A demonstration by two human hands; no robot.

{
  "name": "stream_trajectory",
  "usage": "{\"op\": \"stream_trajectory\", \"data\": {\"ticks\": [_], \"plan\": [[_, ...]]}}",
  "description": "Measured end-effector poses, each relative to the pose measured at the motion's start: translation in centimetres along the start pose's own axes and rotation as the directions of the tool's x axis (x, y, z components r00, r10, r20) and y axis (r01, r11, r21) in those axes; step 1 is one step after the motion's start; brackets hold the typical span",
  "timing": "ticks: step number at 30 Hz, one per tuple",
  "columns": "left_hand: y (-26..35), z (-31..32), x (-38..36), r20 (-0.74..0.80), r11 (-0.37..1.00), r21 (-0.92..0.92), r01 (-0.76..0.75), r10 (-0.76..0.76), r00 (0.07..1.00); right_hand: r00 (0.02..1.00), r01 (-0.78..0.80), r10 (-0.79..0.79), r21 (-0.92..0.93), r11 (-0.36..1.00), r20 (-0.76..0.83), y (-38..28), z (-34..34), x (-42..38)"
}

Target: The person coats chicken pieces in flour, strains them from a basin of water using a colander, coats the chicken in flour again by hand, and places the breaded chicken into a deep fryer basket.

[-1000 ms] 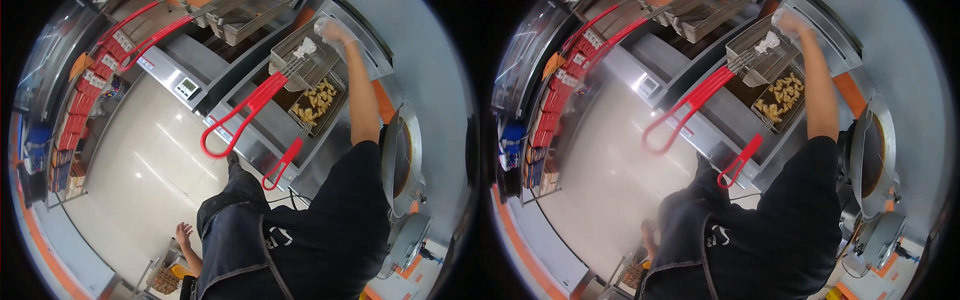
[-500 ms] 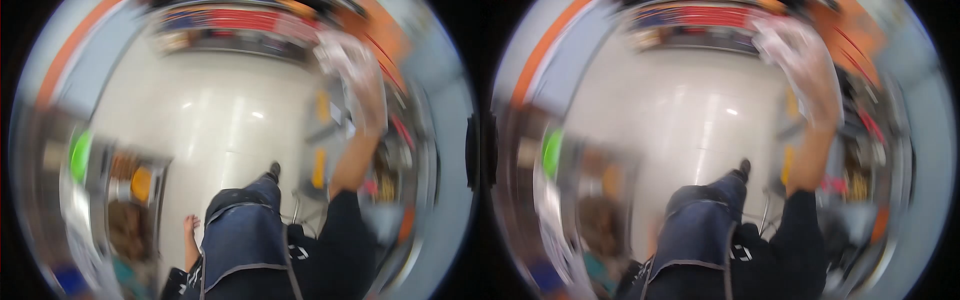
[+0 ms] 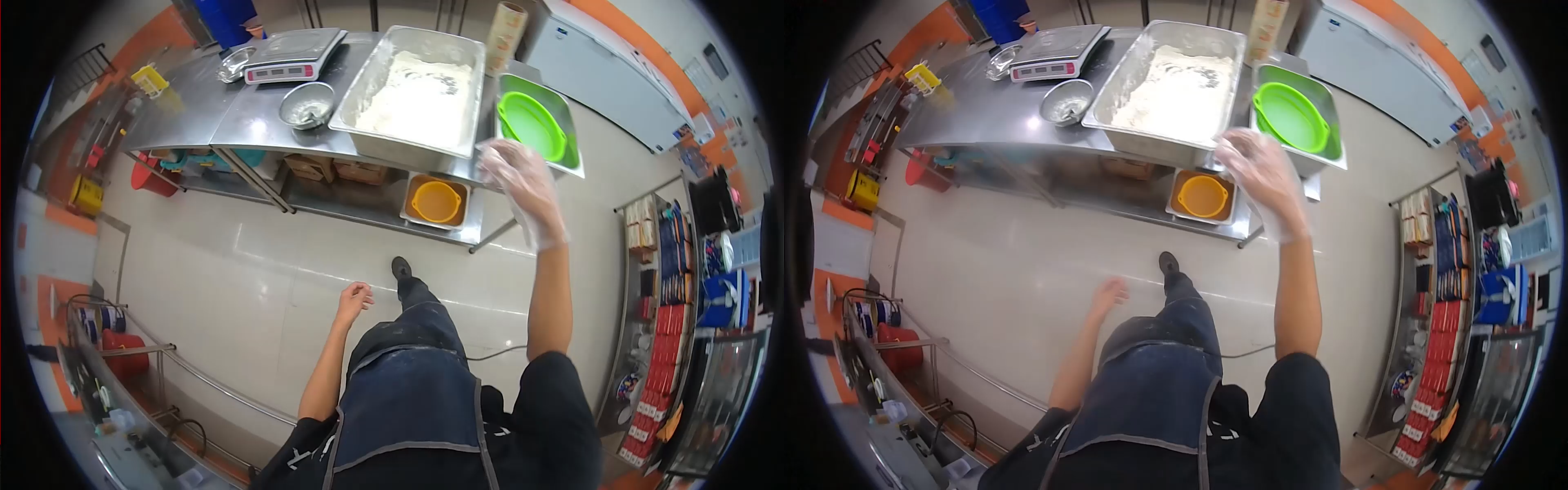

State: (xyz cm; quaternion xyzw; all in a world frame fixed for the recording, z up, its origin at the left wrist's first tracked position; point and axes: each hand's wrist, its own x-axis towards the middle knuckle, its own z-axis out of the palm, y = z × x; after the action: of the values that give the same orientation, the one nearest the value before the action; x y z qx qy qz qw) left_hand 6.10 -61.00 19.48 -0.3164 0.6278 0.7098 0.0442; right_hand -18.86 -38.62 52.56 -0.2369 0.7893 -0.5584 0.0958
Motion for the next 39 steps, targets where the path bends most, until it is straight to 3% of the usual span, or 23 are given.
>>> {"op": "stream_trajectory", "data": {"ticks": [1,3,5,7,9,11,14,17,20,24,26,29,31,32,35,38,39], "plan": [[0.6,-1.5,1.9,-0.029,1.000,-0.015,-0.024,0.024,0.999,0.996,-0.040,0.040,-0.006,0.999,0.079,1.2,1.5,4.3],[1.4,-4.3,4.6,-0.131,0.999,-0.032,-0.036,0.032,0.991,0.977,-0.001,0.062,-0.291,0.957,0.203,4.3,4.9,13.0],[2.7,-6.7,7.2,-0.263,0.999,-0.042,-0.029,0.017,0.965,0.946,0.007,0.112,-0.366,0.930,0.303,7.2,9.4,20.9],[2.5,-9.2,8.2,-0.361,0.997,-0.080,0.024,-0.051,0.931,0.888,0.343,-0.119,-0.469,0.814,0.443,12.8,14.3,28.0],[2.8,-11.4,9.5,-0.439,0.988,-0.140,0.061,-0.117,0.891,0.771,0.614,-0.334,-0.492,0.617,0.542,19.8,18.4,33.2],[1.5,-12.4,8.6,-0.507,0.962,-0.247,0.117,-0.232,0.830,0.743,0.630,-0.145,-0.609,0.482,0.653,17.4,19.7,34.2],[-0.8,-12.7,7.4,-0.561,0.933,-0.329,0.148,-0.319,0.764,0.654,0.683,0.010,-0.596,0.422,0.757,18.0,21.4,33.9],[-2.1,-12.2,6.7,-0.461,0.867,-0.329,0.374,-0.493,0.738,0.610,0.712,0.081,-0.591,0.379,0.788,17.5,20.6,33.5],[-0.8,-11.3,7.0,-0.427,0.833,-0.391,0.393,-0.542,0.724,0.711,0.519,0.069,-0.589,0.620,0.699,20.7,18.9,33.8],[-1.8,-13.8,10.9,-0.336,0.879,-0.182,0.440,-0.477,0.812,0.835,0.275,0.114,-0.587,0.762,0.539,20.6,16.3,34.1],[0.1,-16.0,14.0,-0.317,0.884,-0.192,0.426,-0.467,0.826,0.883,0.151,0.156,-0.582,0.799,0.443,20.9,14.7,34.4],[-0.6,-20.7,20.5,-0.250,0.877,-0.252,0.408,-0.467,0.849,0.925,0.195,0.109,-0.702,0.685,0.364,21.6,13.9,33.9],[-1.4,-24.7,24.5,-0.211,0.923,-0.187,0.337,-0.373,0.904,0.843,0.241,0.266,-0.770,0.591,0.468,25.6,13.5,35.3],[1.2,-25.1,25.1,-0.241,0.938,-0.172,0.303,-0.338,0.910,0.786,0.269,0.350,-0.791,0.549,0.510,27.0,13.7,35.4],[7.7,-27.1,26.8,-0.278,0.963,-0.134,0.233,-0.263,0.924,0.675,0.279,0.510,-0.824,0.494,0.534,18.9,15.9,36.3],[9.4,-28.8,27.6,-0.265,0.968,-0.109,0.226,-0.247,0.932,0.720,0.393,0.385,-0.796,0.459,0.578,18.7,17.4,36.0],[9.8,-29.3,27.9,-0.259,0.968,-0.101,0.230,-0.249,0.933,0.707,0.384,0.422,-0.809,0.446,0.568,18.9,18.1,36.1]]}}
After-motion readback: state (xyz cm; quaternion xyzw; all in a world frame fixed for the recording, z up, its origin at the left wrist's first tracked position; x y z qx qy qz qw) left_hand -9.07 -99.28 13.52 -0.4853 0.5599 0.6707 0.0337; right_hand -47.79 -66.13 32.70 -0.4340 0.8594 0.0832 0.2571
